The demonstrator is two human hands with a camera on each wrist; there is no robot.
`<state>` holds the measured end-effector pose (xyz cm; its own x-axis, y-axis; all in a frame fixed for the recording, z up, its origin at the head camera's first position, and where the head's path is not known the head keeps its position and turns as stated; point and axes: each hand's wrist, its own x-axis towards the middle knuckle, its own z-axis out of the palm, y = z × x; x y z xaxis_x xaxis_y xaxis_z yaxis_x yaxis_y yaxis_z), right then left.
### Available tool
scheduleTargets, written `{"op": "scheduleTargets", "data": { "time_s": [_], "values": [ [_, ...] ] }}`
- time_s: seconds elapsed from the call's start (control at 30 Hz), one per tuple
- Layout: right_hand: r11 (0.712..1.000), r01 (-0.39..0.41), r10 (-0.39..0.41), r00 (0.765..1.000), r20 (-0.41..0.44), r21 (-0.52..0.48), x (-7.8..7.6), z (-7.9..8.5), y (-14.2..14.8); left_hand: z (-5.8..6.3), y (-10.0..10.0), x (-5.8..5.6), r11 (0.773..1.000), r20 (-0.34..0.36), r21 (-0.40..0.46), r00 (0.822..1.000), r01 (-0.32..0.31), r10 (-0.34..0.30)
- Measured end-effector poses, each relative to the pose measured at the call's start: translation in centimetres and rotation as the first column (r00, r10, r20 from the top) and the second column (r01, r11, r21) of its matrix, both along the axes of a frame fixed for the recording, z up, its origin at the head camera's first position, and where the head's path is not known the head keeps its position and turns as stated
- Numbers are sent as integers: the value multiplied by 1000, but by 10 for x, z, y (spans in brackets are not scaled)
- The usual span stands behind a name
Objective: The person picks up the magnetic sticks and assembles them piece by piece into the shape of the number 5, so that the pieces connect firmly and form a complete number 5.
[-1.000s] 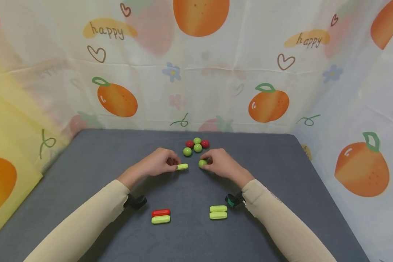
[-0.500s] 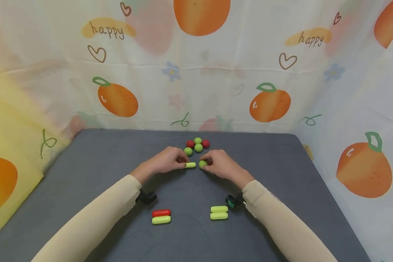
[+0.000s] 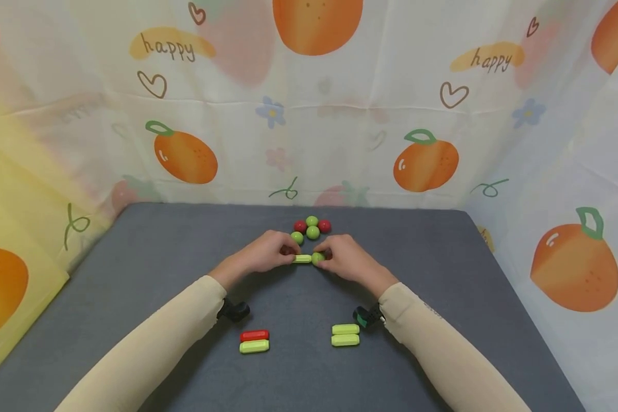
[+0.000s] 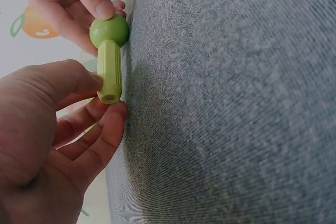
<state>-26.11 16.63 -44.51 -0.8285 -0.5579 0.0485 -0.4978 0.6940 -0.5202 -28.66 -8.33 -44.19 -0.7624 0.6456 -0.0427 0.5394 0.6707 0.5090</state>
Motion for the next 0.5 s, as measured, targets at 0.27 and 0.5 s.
{"op": "scheduleTargets", "data": {
  "time_s": [0.27,0.5],
  "values": [
    [999,-30,31,999,-30,40,1,3,-3,9,-6,-4,994,-18,54,995,-99,100],
    [998,-13,15,999,-33,63,1,3,-3,14,2,-12,939,-104,69,933,-338,344]
  ]
}}
